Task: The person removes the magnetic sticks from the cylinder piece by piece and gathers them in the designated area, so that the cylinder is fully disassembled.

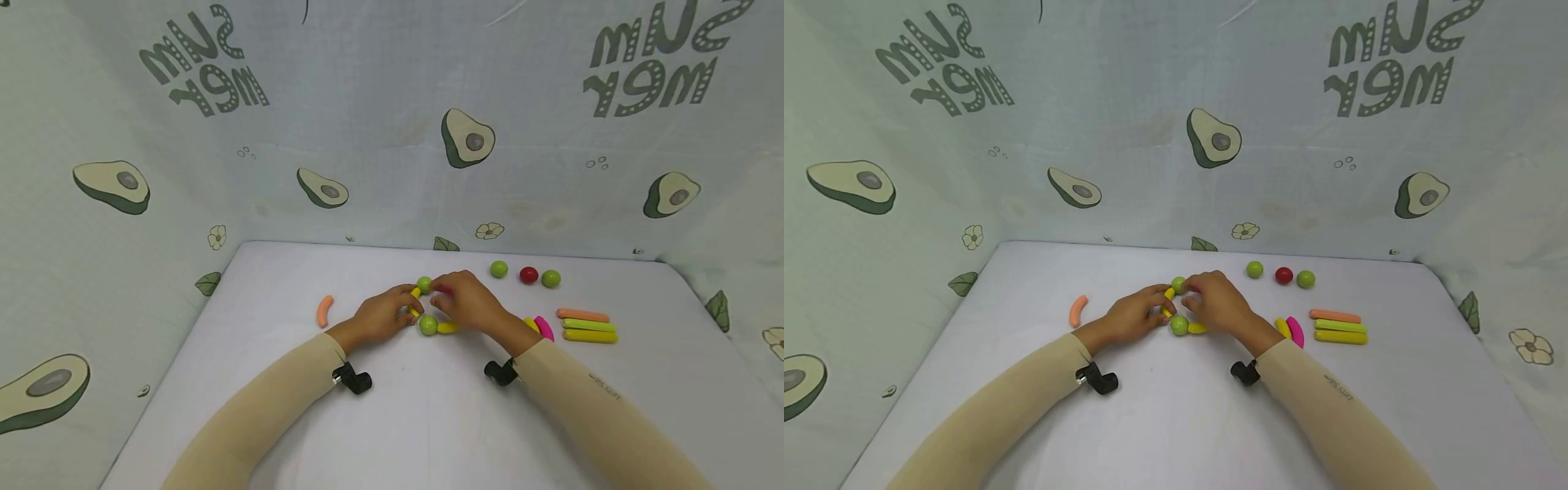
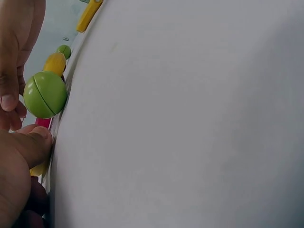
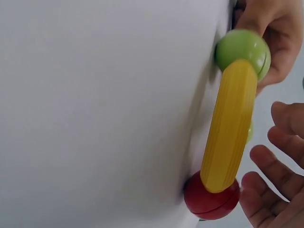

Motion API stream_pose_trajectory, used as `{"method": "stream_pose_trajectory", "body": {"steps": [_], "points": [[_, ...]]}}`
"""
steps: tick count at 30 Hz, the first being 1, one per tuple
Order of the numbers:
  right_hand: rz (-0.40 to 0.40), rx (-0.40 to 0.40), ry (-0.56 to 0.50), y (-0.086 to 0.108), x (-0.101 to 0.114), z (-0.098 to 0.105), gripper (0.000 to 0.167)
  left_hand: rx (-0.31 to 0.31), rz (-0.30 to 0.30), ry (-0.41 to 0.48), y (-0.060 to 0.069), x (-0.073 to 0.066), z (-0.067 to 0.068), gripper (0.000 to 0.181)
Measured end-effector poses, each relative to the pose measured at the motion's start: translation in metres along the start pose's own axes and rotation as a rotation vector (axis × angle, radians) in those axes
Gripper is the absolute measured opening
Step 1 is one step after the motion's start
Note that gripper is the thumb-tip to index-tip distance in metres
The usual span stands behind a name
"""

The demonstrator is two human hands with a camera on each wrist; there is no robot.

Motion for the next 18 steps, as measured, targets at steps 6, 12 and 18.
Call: {"method": "stream_pose_trajectory", "body": {"steps": [6, 12, 18], "points": [[-0.007, -0.022, 0.02, -0.016, -0.007, -0.003, 0.033, 0.0, -0.017, 0.0, -0.001, 0.0, -0.001, 0.019], [-0.003, -0.006, 0.032, -0.026, -0.01, -0.009, 0.036, -0.007, -0.029, -0.004, -0.001, -0.001, 0.0, 0.018], [-0.016, 0.004, 0.047, -0.031, -0.01, -0.014, 0.035, -0.005, -0.014, -0.008, -0.001, -0.001, 0.001, 0.021]]}}
Point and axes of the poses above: each hand's wrist, its own y-axis away from the middle knuckle, its own z-axis out of the back of the hand, x = y × z, the point moved 6 cm from there along -y, towards the middle knuckle, and after that the axes turned 10 degrees about -x, right-handed, at the moved point
